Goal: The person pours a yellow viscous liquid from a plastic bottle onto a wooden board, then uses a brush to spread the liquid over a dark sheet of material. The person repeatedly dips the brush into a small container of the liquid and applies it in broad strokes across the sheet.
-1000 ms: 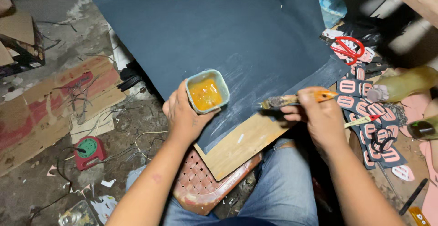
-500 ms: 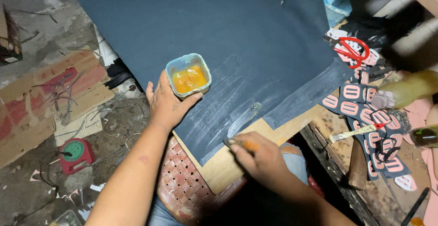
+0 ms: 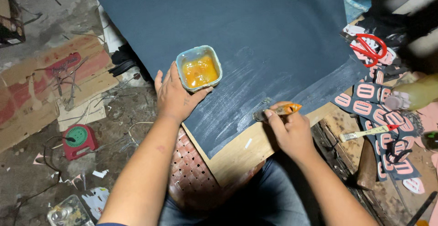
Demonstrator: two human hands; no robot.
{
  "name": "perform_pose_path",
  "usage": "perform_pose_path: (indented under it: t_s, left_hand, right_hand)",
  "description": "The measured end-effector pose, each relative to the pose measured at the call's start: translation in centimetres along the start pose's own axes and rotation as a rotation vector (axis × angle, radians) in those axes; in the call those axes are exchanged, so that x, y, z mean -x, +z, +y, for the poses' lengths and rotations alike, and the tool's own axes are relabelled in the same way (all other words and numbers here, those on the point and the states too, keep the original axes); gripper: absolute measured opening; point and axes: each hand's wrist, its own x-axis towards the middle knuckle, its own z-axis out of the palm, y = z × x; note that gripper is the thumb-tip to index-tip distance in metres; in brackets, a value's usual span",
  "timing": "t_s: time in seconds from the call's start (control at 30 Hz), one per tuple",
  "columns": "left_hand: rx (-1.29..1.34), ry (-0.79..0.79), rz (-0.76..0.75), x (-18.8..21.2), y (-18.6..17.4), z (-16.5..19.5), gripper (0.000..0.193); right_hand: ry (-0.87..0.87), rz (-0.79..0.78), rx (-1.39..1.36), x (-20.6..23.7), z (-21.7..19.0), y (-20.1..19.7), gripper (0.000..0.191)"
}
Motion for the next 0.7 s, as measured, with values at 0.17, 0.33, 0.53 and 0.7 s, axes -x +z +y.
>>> perform_pose_path:
  t_s: [0.17, 0.33, 0.53, 0.7]
  left_hand:
    - [-0.026, -0.041, -0.024, 0.1, 0.2, -0.2, 0.124]
    - [-0.008, -0.021, -0.010, 0.1, 0.0, -0.2, 0.123]
    - [0.035, -0.046, -0.014, 0.1, -0.2, 0.0, 0.122]
    - [0.001, -0.020, 0.009, 0.2, -0.2, -0.4, 0.121]
  right_hand:
    - [-0.159, 0.138, 0.141, 0.7, -0.8, 0.4, 0.019]
    - [-0.225, -0.013, 0.075, 3.9, -3.4, 3.6, 0.019]
    - [-0.090, -0.249, -0.315, 4.0, -4.4, 3.9, 0.016]
    - [-0.212, 0.109, 0.101, 0.2, -3.0, 1.5, 0.016]
